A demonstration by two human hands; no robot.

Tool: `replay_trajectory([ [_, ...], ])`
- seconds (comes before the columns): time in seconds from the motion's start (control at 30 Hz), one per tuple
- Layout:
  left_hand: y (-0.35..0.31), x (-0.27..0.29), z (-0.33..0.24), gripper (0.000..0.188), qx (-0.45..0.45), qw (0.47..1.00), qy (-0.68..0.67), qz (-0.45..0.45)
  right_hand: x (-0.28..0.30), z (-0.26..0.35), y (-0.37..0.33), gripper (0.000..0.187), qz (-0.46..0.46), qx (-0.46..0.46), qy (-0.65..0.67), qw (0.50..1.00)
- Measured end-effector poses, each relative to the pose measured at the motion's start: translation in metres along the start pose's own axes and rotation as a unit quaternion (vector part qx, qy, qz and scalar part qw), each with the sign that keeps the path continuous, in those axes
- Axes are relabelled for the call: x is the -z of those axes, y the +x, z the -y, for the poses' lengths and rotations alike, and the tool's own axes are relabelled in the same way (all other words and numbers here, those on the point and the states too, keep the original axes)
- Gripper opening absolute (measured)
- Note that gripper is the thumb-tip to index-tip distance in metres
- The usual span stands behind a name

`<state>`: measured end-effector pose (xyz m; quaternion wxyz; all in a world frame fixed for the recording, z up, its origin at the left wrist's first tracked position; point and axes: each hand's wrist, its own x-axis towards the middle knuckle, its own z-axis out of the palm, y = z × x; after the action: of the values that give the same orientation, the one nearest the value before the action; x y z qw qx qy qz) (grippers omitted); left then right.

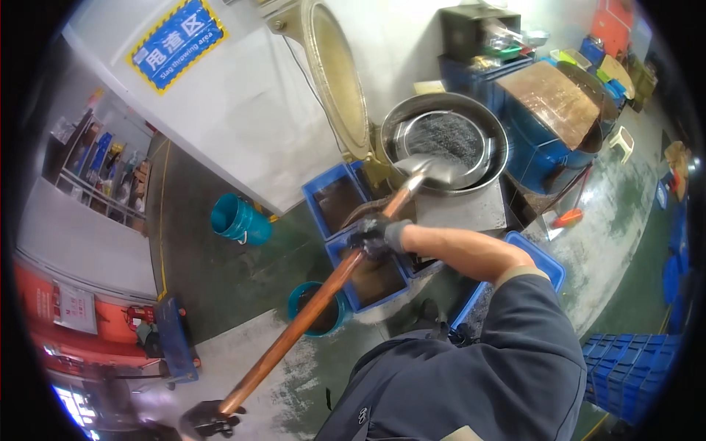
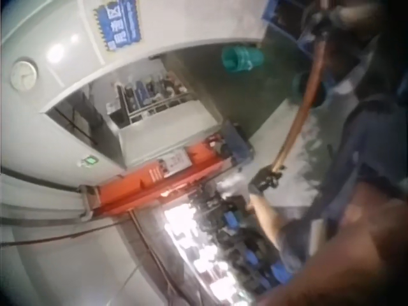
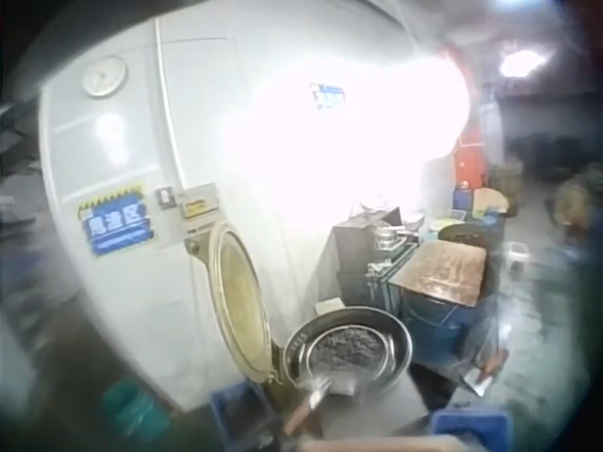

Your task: Stirring industrial powder in a blue crate and transferring it to a processing machine using a long-handled paddle.

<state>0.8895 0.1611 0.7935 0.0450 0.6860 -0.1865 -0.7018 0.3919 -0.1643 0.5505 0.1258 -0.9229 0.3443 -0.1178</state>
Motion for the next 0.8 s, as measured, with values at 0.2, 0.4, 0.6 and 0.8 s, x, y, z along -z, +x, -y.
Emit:
replay_trajectory([
  [0.2, 0.07, -0.034, 0.019, 0.028, -0.127, 0.991, 0.036, 0.025, -0.032, -0.059, 0.007, 0.021, -0.063, 0.06, -0.004, 0.996],
  [0.4, 0.015, -0.013, 0.021, 0.037, 0.005, 0.999, -0.038, 0.017, 0.022, -0.031, -0.006, 0.025, -0.039, 0.138, 0.013, 0.99],
  [0.6, 0.088, -0.134, -0.062, 0.03, -0.107, 0.961, 0.245, -0.068, 0.065, -0.105, -0.042, 0.027, 0.124, -0.072, -0.024, 0.989],
  [0.8, 0.069, -0.105, 0.016, 0.036, 0.021, 0.999, -0.049, -0.012, 0.042, -0.06, -0.051, 0.029, -0.09, 0.042, 0.141, 0.985],
])
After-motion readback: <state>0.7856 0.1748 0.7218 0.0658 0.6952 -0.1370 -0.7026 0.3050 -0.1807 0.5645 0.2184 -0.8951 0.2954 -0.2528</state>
